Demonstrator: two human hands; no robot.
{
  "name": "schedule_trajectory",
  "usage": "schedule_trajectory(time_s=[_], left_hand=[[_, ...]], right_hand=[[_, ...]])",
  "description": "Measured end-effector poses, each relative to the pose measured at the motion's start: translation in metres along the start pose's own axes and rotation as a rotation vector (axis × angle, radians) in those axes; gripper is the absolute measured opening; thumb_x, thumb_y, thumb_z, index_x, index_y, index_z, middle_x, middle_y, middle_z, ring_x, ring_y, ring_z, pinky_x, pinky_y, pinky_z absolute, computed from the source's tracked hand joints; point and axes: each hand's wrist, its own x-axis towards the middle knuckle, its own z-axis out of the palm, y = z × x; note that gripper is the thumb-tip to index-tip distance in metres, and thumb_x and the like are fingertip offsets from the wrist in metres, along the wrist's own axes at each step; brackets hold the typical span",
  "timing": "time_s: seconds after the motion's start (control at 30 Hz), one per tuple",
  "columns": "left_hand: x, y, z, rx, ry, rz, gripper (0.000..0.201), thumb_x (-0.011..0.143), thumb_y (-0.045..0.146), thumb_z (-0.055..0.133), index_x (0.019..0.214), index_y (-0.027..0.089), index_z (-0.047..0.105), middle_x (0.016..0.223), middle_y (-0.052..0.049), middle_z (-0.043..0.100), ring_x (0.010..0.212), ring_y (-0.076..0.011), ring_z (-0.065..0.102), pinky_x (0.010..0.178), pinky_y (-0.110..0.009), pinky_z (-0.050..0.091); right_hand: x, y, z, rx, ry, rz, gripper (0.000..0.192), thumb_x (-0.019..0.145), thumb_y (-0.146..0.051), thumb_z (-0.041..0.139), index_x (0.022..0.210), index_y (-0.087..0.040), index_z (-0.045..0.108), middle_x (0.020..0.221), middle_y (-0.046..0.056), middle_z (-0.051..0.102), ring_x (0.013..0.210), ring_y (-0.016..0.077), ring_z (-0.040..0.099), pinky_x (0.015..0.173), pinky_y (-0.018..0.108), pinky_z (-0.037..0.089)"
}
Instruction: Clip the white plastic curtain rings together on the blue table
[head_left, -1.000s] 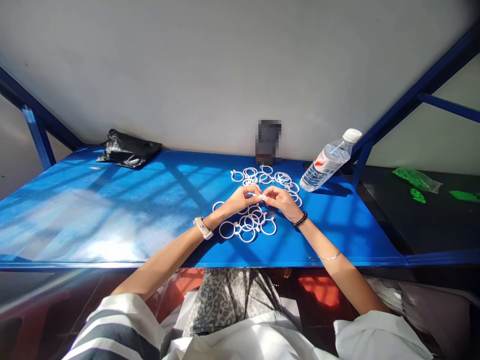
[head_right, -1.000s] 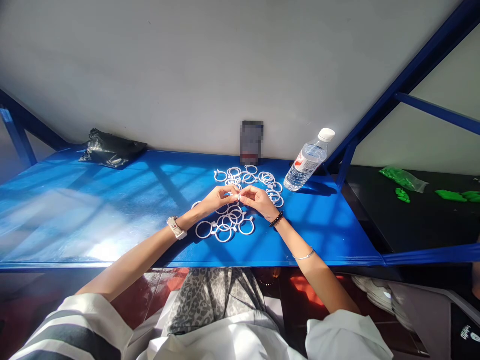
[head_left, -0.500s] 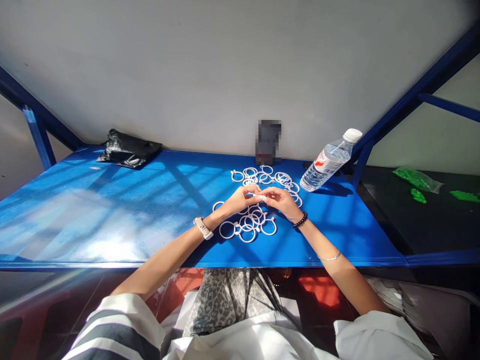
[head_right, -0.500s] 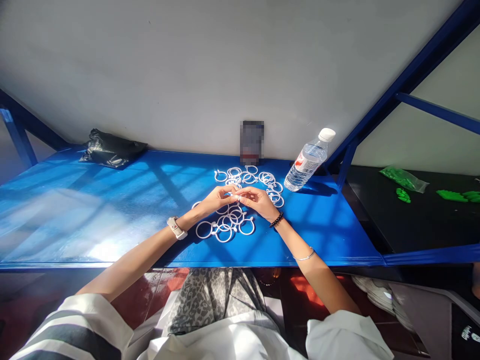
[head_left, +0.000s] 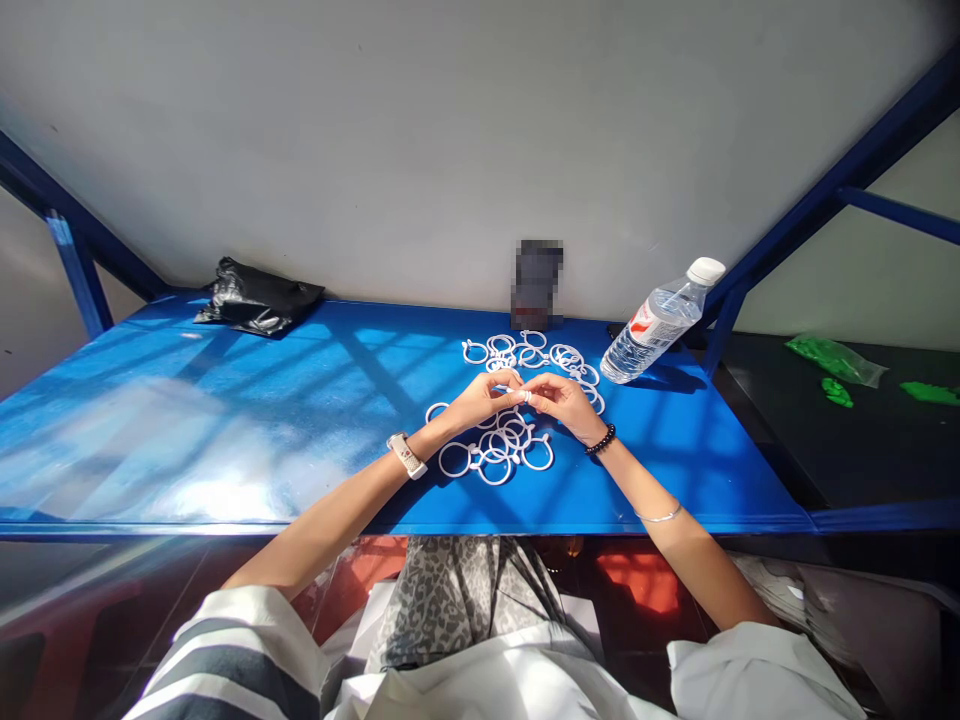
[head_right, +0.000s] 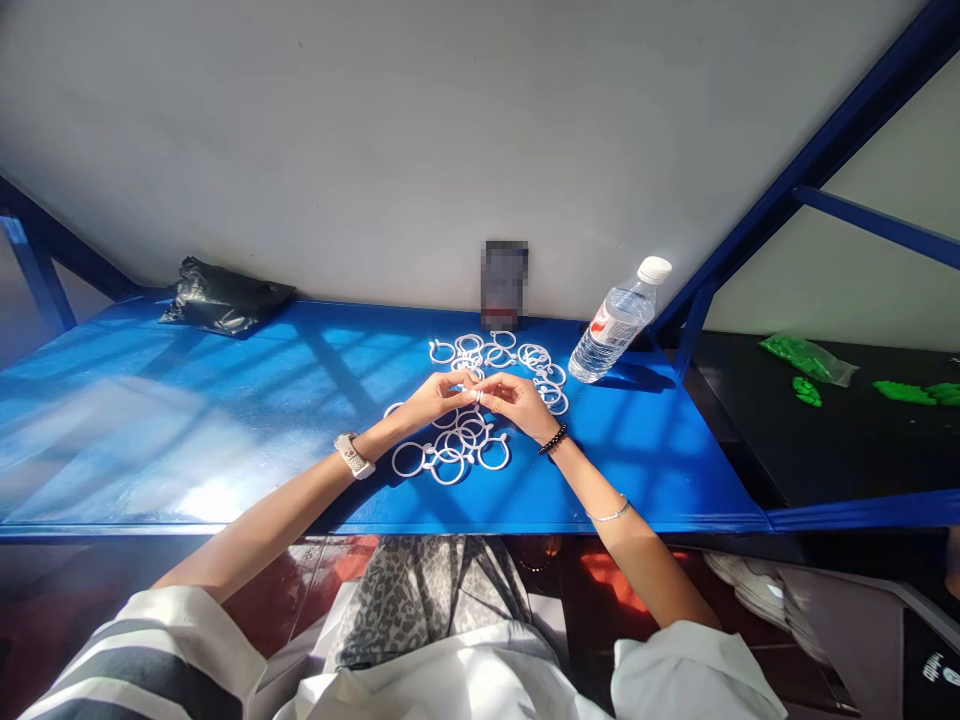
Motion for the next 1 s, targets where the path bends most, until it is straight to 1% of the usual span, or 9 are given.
schedule_trajectory(time_s=[0.3,0.5,0.67,0.73,0.87,1.0], left_hand=[[0.0,-0.002,-0.001,0.014,0.002,-0.015,0.047,0.069,0.059,0.07,0.067,0.013,0.06,0.079,-0.003,0.055,0.075,-0.0135,0.05,0.067,-0.026,0.039],[0.001,-0.003,-0.002,0.003,-0.02,-0.02,0.045,0.07,0.057,0.07,0.067,0.013,0.06,0.076,-0.002,0.055,0.073,-0.0125,0.05,0.067,-0.026,0.038],[0.0,-0.001,0.001,-0.008,-0.029,-0.033,0.048,0.073,0.06,0.066,0.07,0.013,0.061,0.076,-0.003,0.058,0.073,-0.0129,0.051,0.068,-0.026,0.039],[0.0,-0.001,0.002,-0.018,-0.038,-0.047,0.05,0.074,0.062,0.064,0.072,0.012,0.061,0.077,-0.004,0.06,0.073,-0.0133,0.053,0.067,-0.026,0.04],[0.0,-0.002,0.004,-0.05,-0.04,-0.073,0.052,0.074,0.065,0.063,0.073,0.013,0.059,0.076,-0.005,0.062,0.074,-0.0146,0.056,0.067,-0.026,0.041],[0.0,0.0,0.005,-0.088,-0.028,-0.07,0.049,0.074,0.062,0.066,0.078,0.013,0.057,0.077,-0.005,0.064,0.075,-0.0154,0.059,0.067,-0.027,0.043]], right_hand=[[0.0,-0.001,0.002,-0.003,0.021,0.006,0.025,0.076,-0.045,0.072,0.085,-0.022,0.066,0.084,0.002,0.067,0.064,0.0127,0.059,0.059,0.028,0.051],[0.0,-0.004,0.003,0.001,0.027,-0.007,0.025,0.076,-0.045,0.071,0.084,-0.022,0.065,0.084,0.002,0.065,0.063,0.0122,0.057,0.054,0.026,0.049],[-0.002,-0.01,0.005,0.062,0.023,0.035,0.028,0.076,-0.047,0.071,0.085,-0.022,0.062,0.082,0.001,0.061,0.063,0.0127,0.057,0.048,0.024,0.045],[-0.002,-0.011,0.006,0.1,0.025,0.06,0.029,0.076,-0.047,0.071,0.086,-0.022,0.059,0.079,0.0,0.06,0.059,0.0111,0.055,0.044,0.022,0.042],[-0.003,-0.01,0.008,0.142,0.021,0.096,0.033,0.076,-0.048,0.07,0.087,-0.022,0.055,0.072,-0.004,0.057,0.045,0.005,0.046,0.038,0.02,0.036],[-0.003,-0.011,0.009,0.173,0.038,0.092,0.033,0.078,-0.049,0.069,0.087,-0.022,0.053,0.07,-0.005,0.056,0.043,0.0046,0.046,0.039,0.019,0.037]])
